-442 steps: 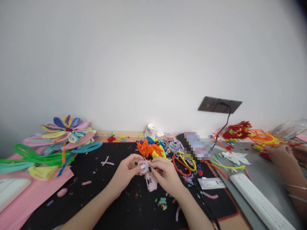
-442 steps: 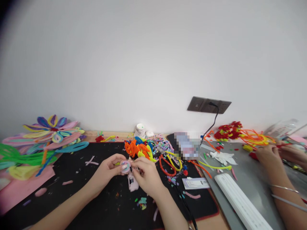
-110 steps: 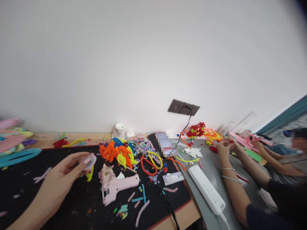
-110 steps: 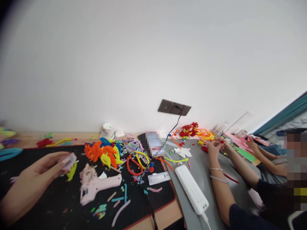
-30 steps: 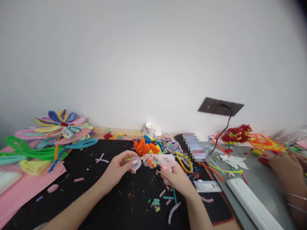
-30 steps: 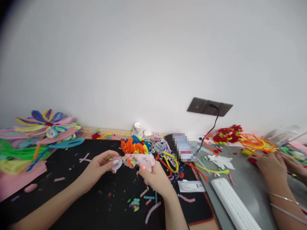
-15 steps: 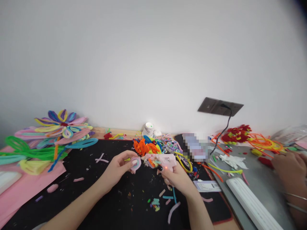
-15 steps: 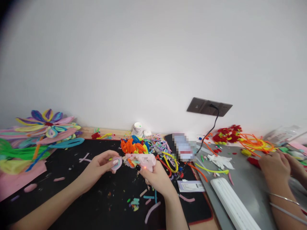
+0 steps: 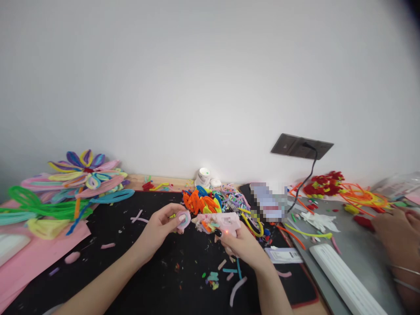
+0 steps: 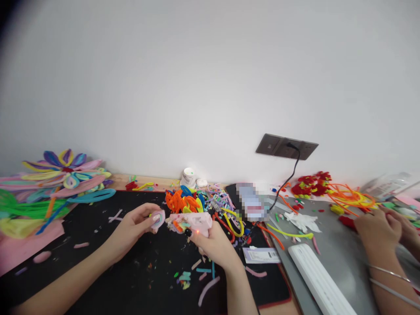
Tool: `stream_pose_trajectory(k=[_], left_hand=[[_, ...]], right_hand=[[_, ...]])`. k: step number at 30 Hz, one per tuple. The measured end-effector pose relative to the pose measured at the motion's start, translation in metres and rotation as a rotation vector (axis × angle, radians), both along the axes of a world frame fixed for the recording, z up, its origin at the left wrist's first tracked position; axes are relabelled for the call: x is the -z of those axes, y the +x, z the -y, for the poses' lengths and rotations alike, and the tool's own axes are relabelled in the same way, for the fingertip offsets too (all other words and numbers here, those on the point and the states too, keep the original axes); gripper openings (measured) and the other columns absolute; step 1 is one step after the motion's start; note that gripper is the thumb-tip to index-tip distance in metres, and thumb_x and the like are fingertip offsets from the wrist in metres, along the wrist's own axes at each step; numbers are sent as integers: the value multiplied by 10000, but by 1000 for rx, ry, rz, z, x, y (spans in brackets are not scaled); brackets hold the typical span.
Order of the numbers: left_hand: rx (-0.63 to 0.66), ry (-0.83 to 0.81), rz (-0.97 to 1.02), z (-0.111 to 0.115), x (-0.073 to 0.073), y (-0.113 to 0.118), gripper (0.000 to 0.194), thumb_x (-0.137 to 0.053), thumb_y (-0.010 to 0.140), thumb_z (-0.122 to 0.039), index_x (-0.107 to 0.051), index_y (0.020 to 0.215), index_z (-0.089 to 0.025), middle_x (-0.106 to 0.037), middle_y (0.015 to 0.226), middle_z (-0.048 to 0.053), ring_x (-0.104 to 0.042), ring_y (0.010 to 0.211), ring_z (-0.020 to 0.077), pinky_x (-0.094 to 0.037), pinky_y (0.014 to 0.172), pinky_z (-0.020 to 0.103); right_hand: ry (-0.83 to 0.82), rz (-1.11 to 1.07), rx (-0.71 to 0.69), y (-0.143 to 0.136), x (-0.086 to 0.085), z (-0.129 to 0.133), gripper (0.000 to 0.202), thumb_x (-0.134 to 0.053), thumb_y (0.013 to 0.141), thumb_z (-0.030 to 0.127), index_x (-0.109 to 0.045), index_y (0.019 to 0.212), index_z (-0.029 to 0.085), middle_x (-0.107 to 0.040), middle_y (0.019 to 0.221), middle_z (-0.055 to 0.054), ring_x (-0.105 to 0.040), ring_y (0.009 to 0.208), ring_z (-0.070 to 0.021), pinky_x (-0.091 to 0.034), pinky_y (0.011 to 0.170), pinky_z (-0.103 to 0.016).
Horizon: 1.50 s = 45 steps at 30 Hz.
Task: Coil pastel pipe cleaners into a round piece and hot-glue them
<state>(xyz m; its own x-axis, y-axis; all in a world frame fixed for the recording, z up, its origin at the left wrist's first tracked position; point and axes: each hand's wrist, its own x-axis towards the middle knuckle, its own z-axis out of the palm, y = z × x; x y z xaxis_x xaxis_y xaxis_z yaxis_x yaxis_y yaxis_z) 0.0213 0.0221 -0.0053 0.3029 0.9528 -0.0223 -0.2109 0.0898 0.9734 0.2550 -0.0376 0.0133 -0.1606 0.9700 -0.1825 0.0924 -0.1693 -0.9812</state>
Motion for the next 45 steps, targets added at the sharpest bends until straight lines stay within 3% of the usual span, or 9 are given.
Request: stream_pose_trajectory(k=[7,15,22,26,37,45], left_hand=[[77,-1,-17,1,2,1,273,-746,736,-384,-661,893,-178,-681,783,17,-577,597,127,-489,567,257],[-31,-11,-25,0,-2,-1,301,-762,718,-395,-660,899,-178,-688,812,23,-579,603,123,-482,577,251],[84,-8,-23,0,3,0,266,-738,750,-374,-660,906,-173,-672,795,16,-577,603,119,-492,576,251],[116,-12,-34,1,3,1,269,-739,743,-380,-666,889,-167,-666,770,13,-576,594,123,-491,568,256],[-19,-26,-18,1,-6,2,317,-778,683,-400,-658,868,-171,-697,801,31,-578,586,134,-481,567,269],[88,-19,-11,0,2,1,275,-748,737,-381,-661,898,-175,-673,774,14,-577,591,122,-486,562,251]], right_hand=[[8,15,21,-6,-8,0,243,-647,763,322,-541,921,172,-366,562,95,-262,433,-47,-253,389,-182],[-6,48,-26,-2,-5,1,247,-642,773,299,-581,975,172,-337,500,108,-258,410,-54,-241,385,-187],[10,3,4,-3,-9,0,201,-643,768,309,-541,885,181,-371,555,96,-267,421,-45,-259,387,-183],[8,10,8,-4,-10,0,228,-640,787,315,-546,937,172,-384,584,88,-267,433,-44,-254,395,-184],[-12,54,-33,1,0,1,183,-624,790,296,-579,921,177,-341,505,103,-265,405,-50,-230,384,-183],[32,11,13,0,-3,0,218,-640,793,354,-554,889,178,-349,537,96,-266,421,-52,-256,399,-193]])
